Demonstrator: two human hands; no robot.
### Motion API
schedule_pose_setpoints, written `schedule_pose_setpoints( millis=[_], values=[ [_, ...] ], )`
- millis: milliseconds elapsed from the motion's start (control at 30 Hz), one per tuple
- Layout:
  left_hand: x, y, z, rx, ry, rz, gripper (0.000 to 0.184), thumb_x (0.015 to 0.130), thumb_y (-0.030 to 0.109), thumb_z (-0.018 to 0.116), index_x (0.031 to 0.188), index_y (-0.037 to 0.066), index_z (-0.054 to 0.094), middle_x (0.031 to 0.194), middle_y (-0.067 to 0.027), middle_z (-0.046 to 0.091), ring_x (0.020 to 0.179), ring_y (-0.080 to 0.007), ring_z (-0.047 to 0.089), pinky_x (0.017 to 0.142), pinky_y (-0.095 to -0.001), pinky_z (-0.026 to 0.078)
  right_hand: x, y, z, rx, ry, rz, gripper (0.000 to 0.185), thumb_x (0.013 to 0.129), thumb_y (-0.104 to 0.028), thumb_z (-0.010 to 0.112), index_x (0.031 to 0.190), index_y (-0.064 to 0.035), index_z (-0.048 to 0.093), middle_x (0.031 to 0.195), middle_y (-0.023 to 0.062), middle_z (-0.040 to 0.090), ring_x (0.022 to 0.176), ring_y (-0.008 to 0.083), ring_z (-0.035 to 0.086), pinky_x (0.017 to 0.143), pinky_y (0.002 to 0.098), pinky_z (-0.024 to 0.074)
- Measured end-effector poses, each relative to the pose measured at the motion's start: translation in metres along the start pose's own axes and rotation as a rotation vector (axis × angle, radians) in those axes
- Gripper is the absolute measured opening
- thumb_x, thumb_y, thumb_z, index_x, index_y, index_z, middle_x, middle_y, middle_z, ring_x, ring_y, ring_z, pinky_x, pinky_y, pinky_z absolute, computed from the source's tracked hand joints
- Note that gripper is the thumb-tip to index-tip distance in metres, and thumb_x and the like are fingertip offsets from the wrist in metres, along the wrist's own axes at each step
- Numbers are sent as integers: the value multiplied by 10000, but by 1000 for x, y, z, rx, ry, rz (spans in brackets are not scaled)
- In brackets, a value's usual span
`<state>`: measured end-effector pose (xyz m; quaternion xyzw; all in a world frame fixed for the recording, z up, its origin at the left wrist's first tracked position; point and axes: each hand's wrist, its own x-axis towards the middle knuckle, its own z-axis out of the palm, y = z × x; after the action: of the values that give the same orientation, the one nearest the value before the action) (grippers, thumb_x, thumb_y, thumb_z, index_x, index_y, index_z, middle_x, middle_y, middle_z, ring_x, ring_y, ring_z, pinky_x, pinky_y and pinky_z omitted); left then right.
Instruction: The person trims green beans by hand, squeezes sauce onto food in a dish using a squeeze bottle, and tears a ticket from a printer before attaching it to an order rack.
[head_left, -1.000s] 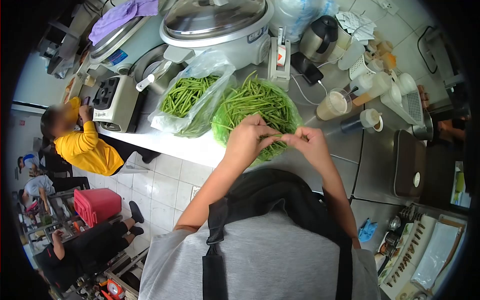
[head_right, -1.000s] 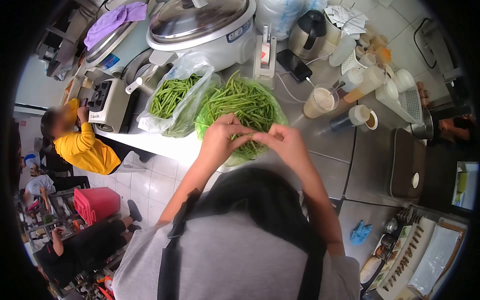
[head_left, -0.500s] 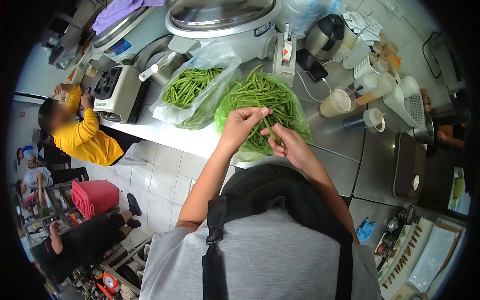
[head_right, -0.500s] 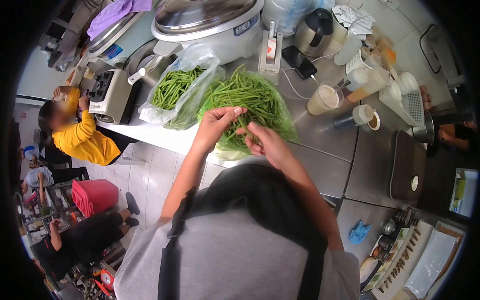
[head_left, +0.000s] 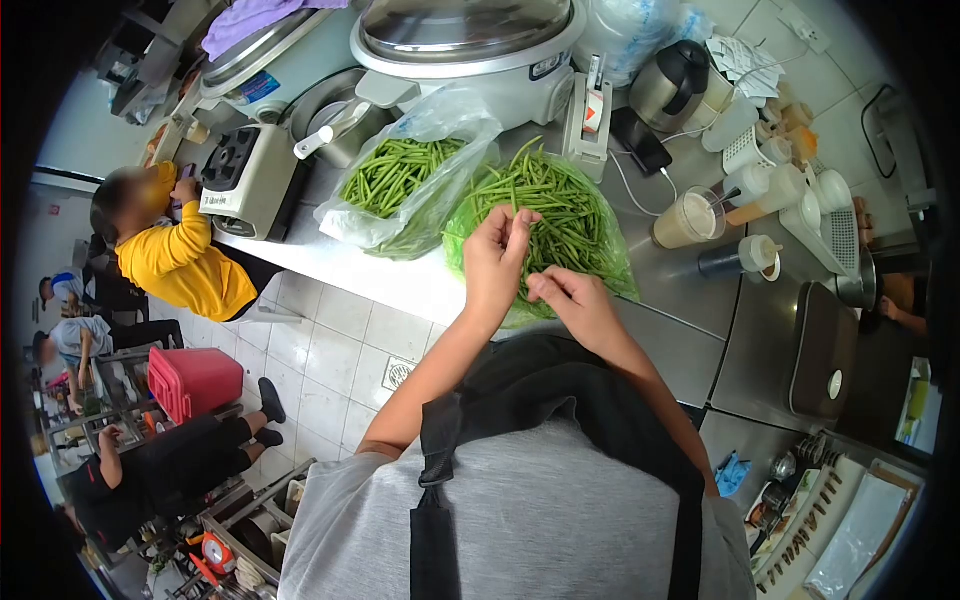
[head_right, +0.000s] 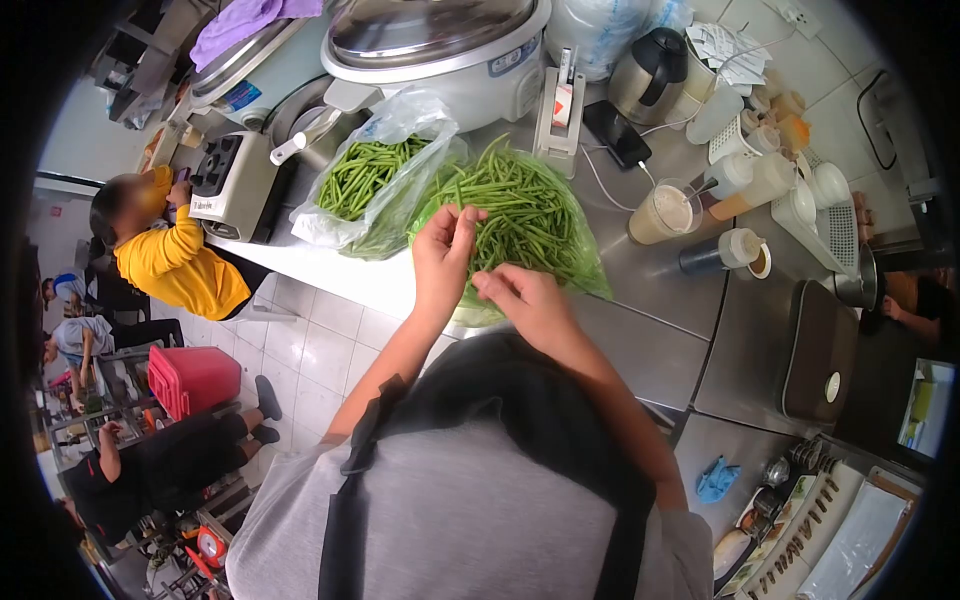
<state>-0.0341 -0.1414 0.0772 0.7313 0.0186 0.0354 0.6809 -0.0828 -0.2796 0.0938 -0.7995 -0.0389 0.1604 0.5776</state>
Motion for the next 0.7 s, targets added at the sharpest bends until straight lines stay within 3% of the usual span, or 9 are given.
schedule_pose_setpoints(
  millis=[200, 300, 400, 500, 600, 700],
  values=[
    [-9, 19, 9, -93, -35, -80, 187, 936, 169, 589, 967, 22, 699, 551, 79, 423, 493, -5, 341, 446, -195, 246, 7, 13, 7, 274, -17, 34, 247, 943, -229, 547, 925, 1, 636, 663, -2, 530, 617, 57, 429, 560, 240, 364],
    [-8, 12, 11, -75, 9, 5, 141, 911, 116, 617, 972, 26, 707, 547, 90, 410, 498, -1, 328, 448, -188, 243, 9, 18, 7, 445, -48, 75, 223, 943, -207, 543, 948, 0, 625, 681, -20, 540, 624, 50, 433, 565, 231, 367],
    [-3, 8, 9, -7, 59, 102, 121, 886, 67, 641, 981, 17, 696, 564, 88, 410, 509, -1, 322, 459, -177, 253, 8, 13, 3, 426, -79, 167, 209, 939, -194, 551, 953, 4, 618, 698, -29, 546, 632, 52, 447, 577, 226, 375],
    [1, 3, 4, 9, 109, 150, 159, 877, 41, 642, 1031, 9, 667, 580, 74, 446, 503, -2, 350, 461, -172, 289, 11, 7, 6, 330, 14, 42, 188, 926, -181, 574, 926, 4, 609, 694, -19, 554, 633, 56, 461, 574, 239, 388],
    [2, -2, 7, -34, 150, 127, 162, 887, 51, 618, 1045, 31, 653, 535, 60, 383, 481, -12, 358, 454, -199, 299, 14, 10, 5, 120, 26, -65, 162, 909, -156, 593, 873, 2, 583, 693, 30, 578, 617, 91, 494, 571, 267, 407],
    [2, 0, 5, -90, 124, 20, 158, 918, 75, 577, 1054, 33, 644, 550, 60, 406, 485, -12, 371, 452, -202, 307, 11, -3, 7, -30, 71, -159, 166, 888, -142, 617, 829, -5, 543, 695, 99, 586, 604, 168, 537, 575, 307, 426]
  ],
)
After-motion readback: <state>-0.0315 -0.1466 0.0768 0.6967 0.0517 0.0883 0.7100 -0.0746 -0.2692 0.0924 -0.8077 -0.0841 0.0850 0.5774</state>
